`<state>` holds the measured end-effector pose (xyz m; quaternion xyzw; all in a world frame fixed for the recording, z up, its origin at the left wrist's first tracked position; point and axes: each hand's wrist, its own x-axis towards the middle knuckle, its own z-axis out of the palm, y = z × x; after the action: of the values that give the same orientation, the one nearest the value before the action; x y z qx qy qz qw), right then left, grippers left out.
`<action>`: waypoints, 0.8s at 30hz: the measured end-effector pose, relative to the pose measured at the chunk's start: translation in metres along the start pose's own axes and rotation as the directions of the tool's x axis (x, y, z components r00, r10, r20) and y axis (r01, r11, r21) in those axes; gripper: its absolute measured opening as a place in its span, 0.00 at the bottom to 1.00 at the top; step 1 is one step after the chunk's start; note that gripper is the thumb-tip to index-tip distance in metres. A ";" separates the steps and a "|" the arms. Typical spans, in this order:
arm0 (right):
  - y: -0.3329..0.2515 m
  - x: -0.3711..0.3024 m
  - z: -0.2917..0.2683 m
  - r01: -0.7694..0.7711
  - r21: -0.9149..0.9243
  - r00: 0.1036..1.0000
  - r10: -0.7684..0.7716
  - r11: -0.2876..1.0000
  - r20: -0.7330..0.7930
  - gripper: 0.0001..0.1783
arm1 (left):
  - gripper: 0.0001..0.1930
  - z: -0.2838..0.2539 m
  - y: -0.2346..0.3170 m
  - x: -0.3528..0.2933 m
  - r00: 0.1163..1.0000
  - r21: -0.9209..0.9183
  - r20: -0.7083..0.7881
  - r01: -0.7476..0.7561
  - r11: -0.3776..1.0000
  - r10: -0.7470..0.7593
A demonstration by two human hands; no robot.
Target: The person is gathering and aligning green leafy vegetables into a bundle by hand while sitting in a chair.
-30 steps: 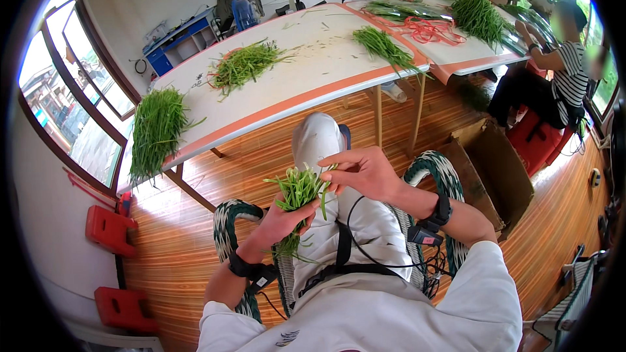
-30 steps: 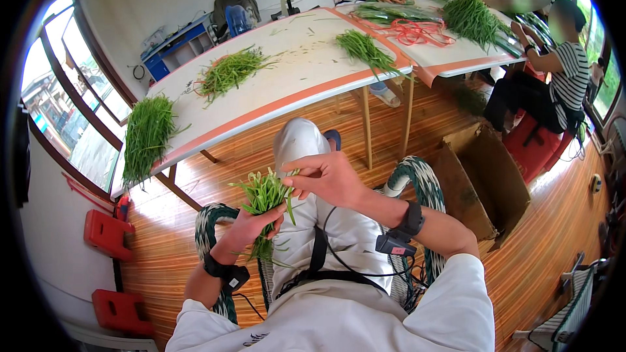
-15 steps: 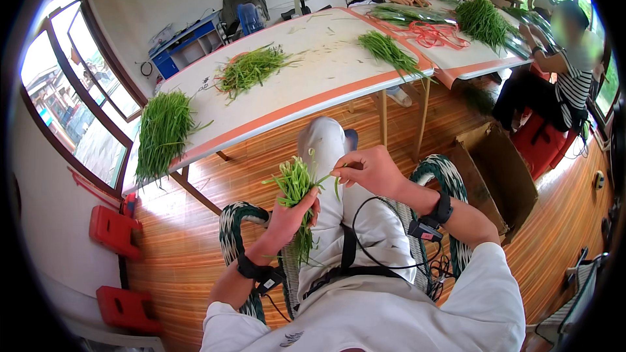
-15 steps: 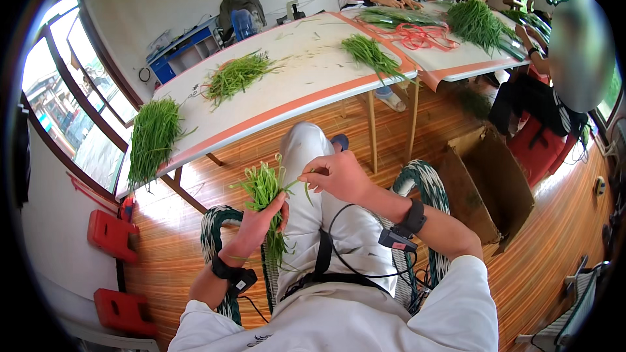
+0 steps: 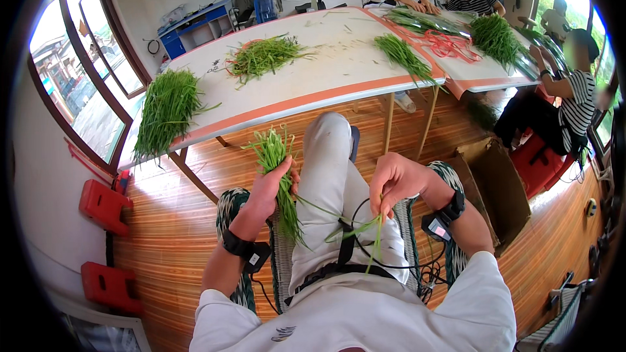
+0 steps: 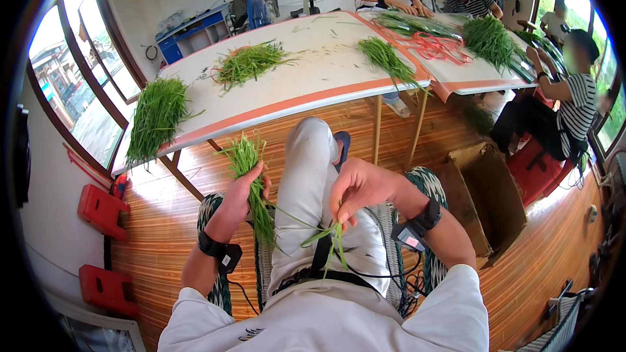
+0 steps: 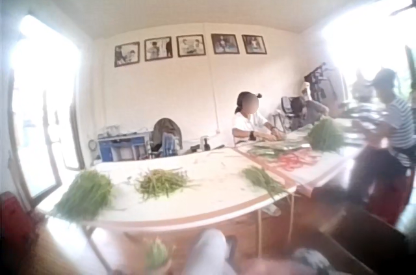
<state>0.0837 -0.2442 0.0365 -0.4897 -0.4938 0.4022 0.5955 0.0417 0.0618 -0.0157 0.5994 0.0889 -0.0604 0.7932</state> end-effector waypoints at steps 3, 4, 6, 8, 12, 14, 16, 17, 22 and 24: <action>0.001 -0.003 -0.008 0.120 0.125 0.986 -0.133 0.985 0.100 0.10 | 0.10 -0.004 -0.002 0.005 0.999 -0.018 -0.031 -0.030 0.999 0.029; 0.001 -0.004 -0.009 0.157 0.153 0.980 -0.173 0.976 0.098 0.10 | 0.10 -0.004 -0.002 0.006 0.998 -0.013 -0.051 -0.031 0.999 0.031; -0.001 -0.005 -0.008 0.236 0.208 0.962 -0.258 0.949 0.088 0.11 | 0.10 -0.003 0.001 0.008 0.995 0.001 -0.090 -0.035 0.999 0.035; -0.001 -0.006 -0.003 0.168 0.088 0.984 -0.162 0.982 -0.071 0.07 | 0.11 -0.003 -0.003 0.010 0.995 0.002 -0.087 -0.053 0.999 0.052; 0.000 0.019 0.018 -0.028 -0.064 0.903 -0.002 0.998 -0.430 0.05 | 0.10 0.018 0.004 -0.013 0.996 0.030 0.078 -0.052 0.998 0.050; 0.012 0.026 0.018 -0.032 -0.064 0.852 -0.006 0.997 -0.523 0.06 | 0.10 0.026 0.000 -0.026 0.974 0.113 0.221 -0.083 0.990 0.056; 0.014 0.028 0.018 -0.031 -0.029 0.823 0.008 0.999 -0.567 0.13 | 0.09 0.041 0.001 -0.043 0.973 0.158 0.225 -0.088 0.984 0.051; 0.012 0.029 0.021 -0.046 -0.006 0.808 0.034 0.999 -0.588 0.15 | 0.09 0.045 -0.003 -0.046 0.967 0.167 0.239 -0.134 0.977 0.092; 0.016 0.031 0.033 -0.058 0.045 0.785 0.073 0.997 -0.615 0.19 | 0.07 0.049 -0.004 -0.045 0.962 0.131 0.266 -0.100 0.986 0.062; 0.018 0.034 0.037 -0.056 0.027 0.783 0.061 0.998 -0.619 0.16 | 0.06 0.049 -0.009 -0.044 0.962 0.148 0.263 -0.121 0.982 0.079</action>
<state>0.0540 -0.2016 0.0265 -0.6076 -0.2544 0.2392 0.7133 -0.0002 0.0112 -0.0016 0.6529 -0.0500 -0.1038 0.7486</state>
